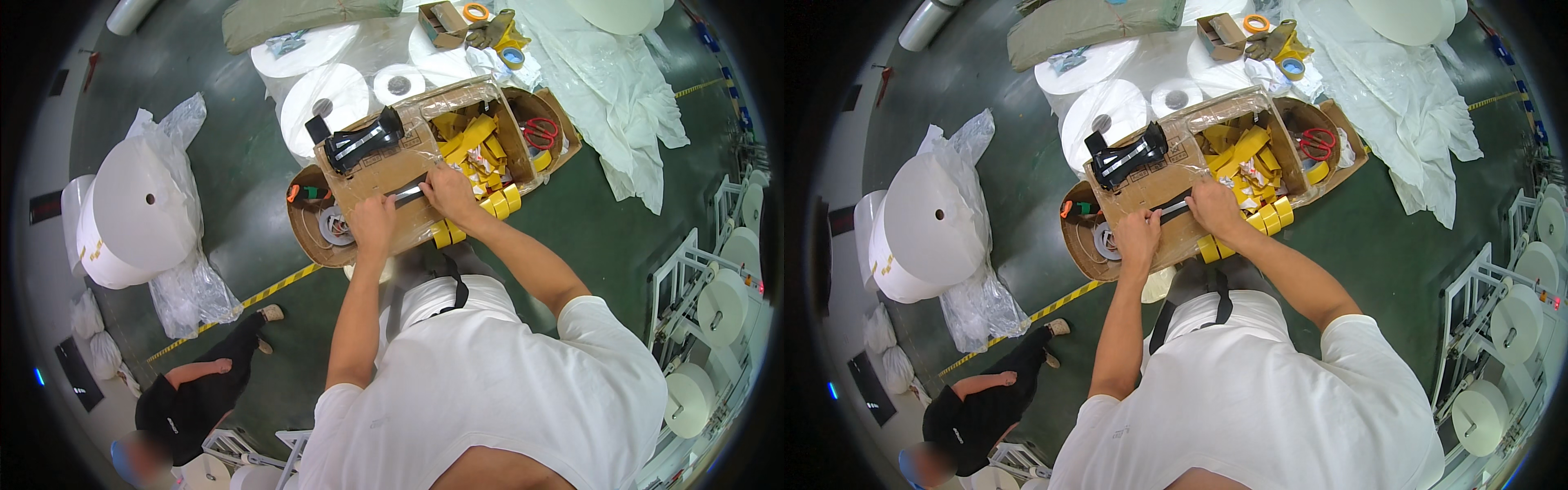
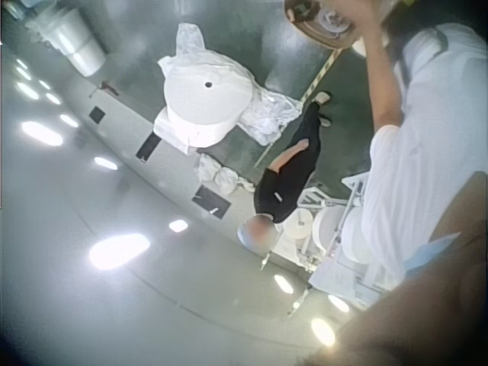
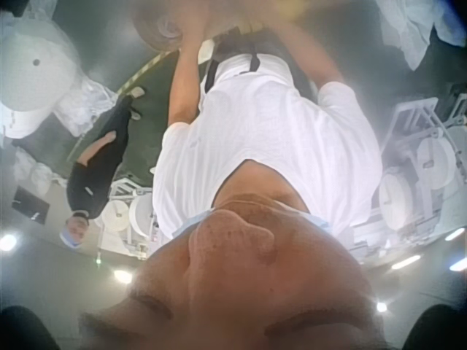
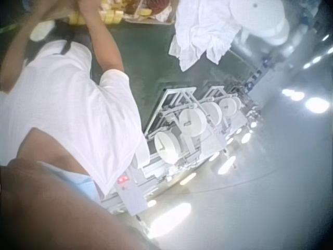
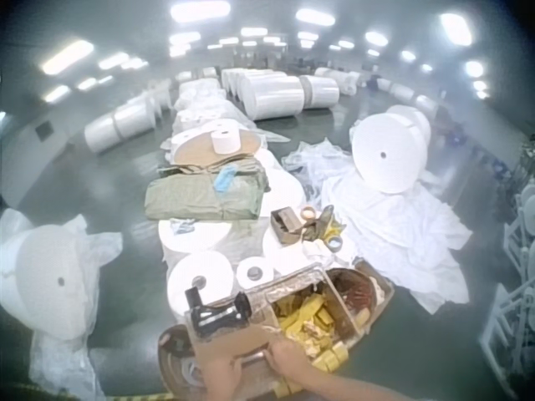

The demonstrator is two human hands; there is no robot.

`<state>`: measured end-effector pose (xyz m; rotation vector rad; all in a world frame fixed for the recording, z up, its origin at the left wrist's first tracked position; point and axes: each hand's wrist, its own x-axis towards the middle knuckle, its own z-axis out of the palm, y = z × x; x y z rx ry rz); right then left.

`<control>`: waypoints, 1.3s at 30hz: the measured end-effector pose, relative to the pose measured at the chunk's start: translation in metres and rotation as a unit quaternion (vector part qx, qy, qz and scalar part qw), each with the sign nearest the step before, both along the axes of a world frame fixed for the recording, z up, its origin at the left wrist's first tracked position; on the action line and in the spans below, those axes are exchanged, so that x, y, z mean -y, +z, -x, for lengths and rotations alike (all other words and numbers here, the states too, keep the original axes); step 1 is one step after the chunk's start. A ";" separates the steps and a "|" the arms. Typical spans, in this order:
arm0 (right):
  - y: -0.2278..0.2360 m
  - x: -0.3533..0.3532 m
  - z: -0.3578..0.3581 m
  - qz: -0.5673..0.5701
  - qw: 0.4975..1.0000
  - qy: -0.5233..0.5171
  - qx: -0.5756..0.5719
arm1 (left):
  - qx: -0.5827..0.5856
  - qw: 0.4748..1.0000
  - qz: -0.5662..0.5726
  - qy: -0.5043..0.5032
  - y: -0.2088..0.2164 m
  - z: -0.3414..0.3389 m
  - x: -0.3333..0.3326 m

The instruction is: The person tapes a large paper roll, cuts pieces of yellow tape with shears, and applies them to small tubes, then places the tubes and tape into a cardboard box.

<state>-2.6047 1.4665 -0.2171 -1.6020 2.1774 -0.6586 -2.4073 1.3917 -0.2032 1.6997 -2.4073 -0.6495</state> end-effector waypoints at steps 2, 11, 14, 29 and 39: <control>-0.004 -0.001 -0.002 0.001 1.000 0.005 -0.016 | 0.011 1.000 -0.011 -0.002 -0.002 0.002 0.000; 0.000 -0.002 -0.006 0.191 0.959 0.182 -0.103 | 0.016 0.997 -0.044 0.056 0.015 -0.011 0.008; -0.004 -0.003 -0.004 0.225 0.944 0.203 -0.132 | -0.062 0.996 0.045 0.035 0.018 -0.042 0.011; -0.016 -0.099 -0.006 0.200 0.884 0.402 -0.127 | -0.293 0.889 -0.306 -0.175 0.150 -0.151 0.101; -0.034 -0.079 -0.014 0.085 0.898 0.389 -0.188 | -0.092 0.872 -0.302 -0.373 0.080 -0.022 0.044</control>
